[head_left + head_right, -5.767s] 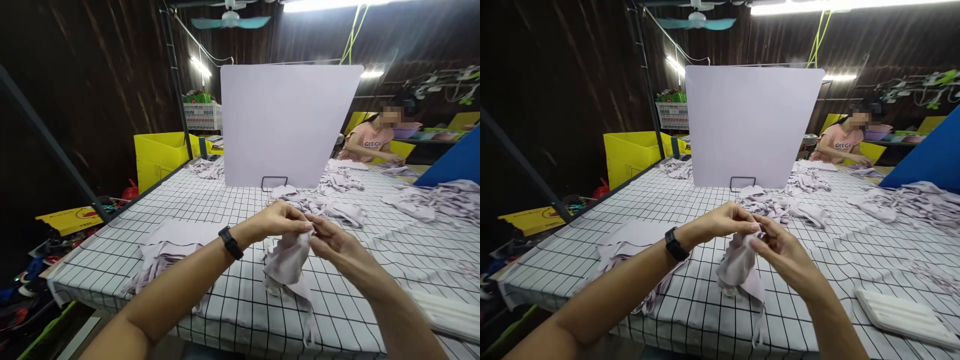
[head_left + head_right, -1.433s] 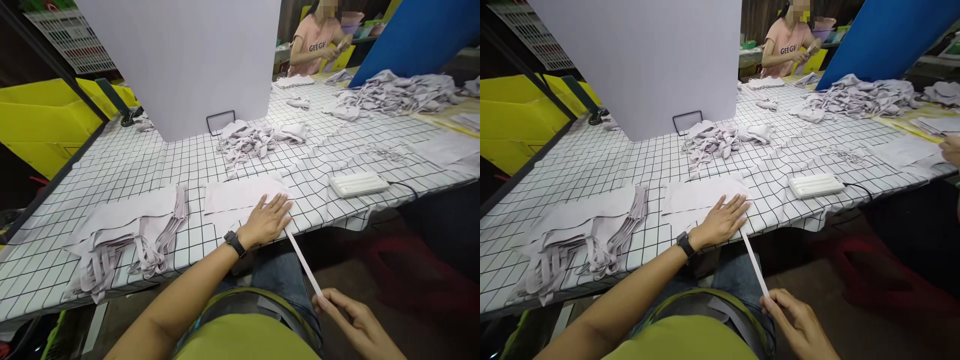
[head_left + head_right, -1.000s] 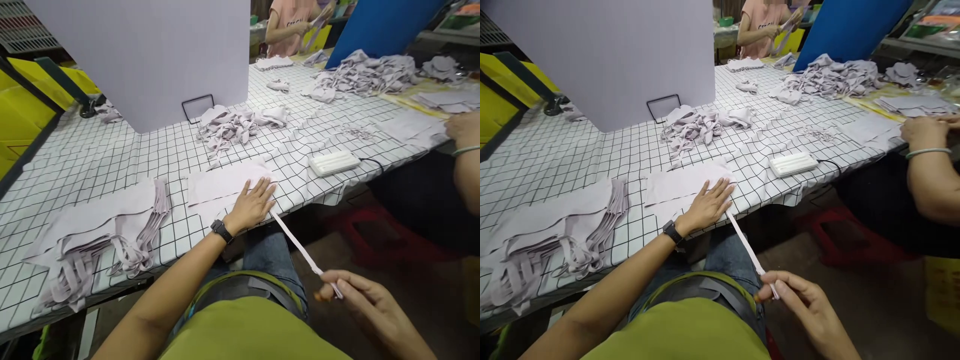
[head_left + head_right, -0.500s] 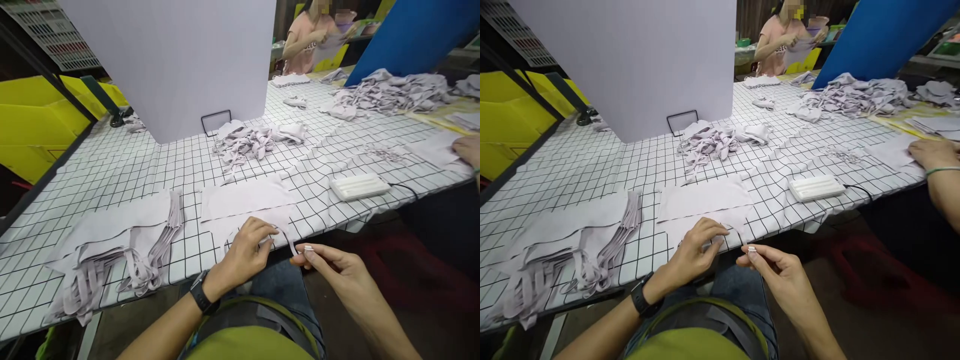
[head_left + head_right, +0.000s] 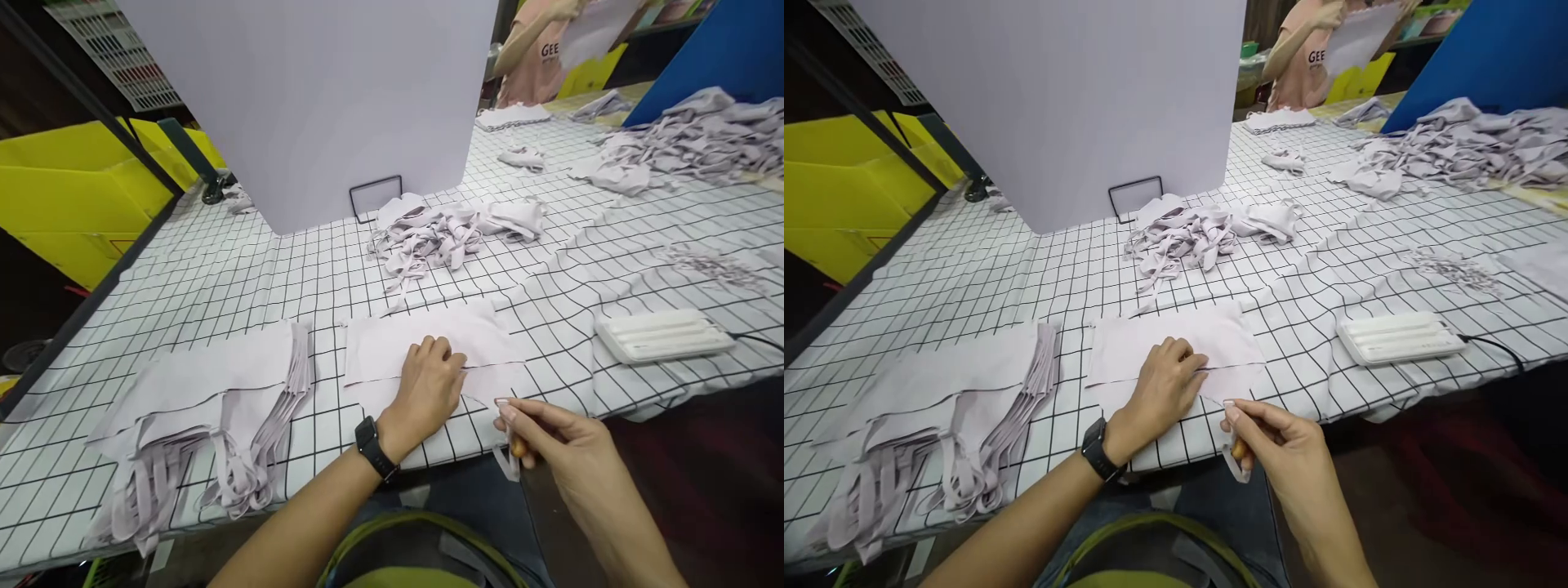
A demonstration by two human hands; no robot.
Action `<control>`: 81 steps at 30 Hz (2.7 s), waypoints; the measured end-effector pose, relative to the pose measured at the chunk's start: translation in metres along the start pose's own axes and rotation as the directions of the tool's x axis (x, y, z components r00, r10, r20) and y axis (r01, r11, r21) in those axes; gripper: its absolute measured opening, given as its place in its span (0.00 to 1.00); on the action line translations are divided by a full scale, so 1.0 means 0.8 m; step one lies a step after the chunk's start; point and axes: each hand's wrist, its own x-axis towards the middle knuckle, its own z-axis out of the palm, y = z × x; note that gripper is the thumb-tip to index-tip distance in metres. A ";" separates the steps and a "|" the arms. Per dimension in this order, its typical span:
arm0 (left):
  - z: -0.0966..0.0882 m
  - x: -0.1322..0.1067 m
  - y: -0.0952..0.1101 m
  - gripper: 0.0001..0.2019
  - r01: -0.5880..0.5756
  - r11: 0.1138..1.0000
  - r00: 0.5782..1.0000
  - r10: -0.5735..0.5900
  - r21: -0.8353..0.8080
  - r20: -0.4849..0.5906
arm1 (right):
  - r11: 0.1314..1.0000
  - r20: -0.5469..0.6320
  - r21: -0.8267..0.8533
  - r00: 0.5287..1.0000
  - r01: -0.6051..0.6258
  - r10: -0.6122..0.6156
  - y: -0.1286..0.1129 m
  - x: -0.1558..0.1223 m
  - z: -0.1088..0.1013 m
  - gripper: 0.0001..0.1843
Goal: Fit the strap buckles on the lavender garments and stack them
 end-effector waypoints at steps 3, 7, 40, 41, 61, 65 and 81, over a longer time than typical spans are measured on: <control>0.007 0.012 0.000 0.07 -0.028 0.999 1.000 0.028 0.023 -0.011 | 0.998 -0.035 0.052 0.999 -0.027 0.029 -0.003 0.014 0.005 0.23; 0.014 0.018 -0.005 0.07 -0.005 0.995 0.996 -0.004 -0.102 -0.093 | 0.993 -0.025 0.100 0.997 -0.069 0.072 -0.007 0.030 0.010 0.23; 0.019 0.018 0.004 0.13 -0.158 0.985 0.967 0.140 -0.068 -0.215 | 0.975 -0.048 0.190 0.991 -0.117 0.128 -0.005 0.073 0.036 0.20; 0.019 0.017 0.005 0.12 -0.167 0.985 0.967 0.153 -0.051 -0.205 | 0.975 -0.047 0.187 0.991 -0.117 0.128 -0.005 0.073 0.036 0.19; 0.017 0.016 0.006 0.13 -0.198 0.980 0.953 0.186 -0.027 -0.238 | 0.983 -0.034 0.147 0.993 -0.107 0.113 -0.002 0.072 0.040 0.17; 0.017 0.016 0.004 0.12 -0.229 0.972 0.949 0.234 0.050 -0.209 | 0.988 0.020 0.086 0.992 -0.129 0.128 -0.011 0.075 0.035 0.22; 0.016 0.017 -0.001 0.13 -0.390 0.913 0.905 0.404 0.120 -0.134 | 0.959 0.291 -0.068 0.915 -0.274 0.281 -0.016 0.079 0.015 0.28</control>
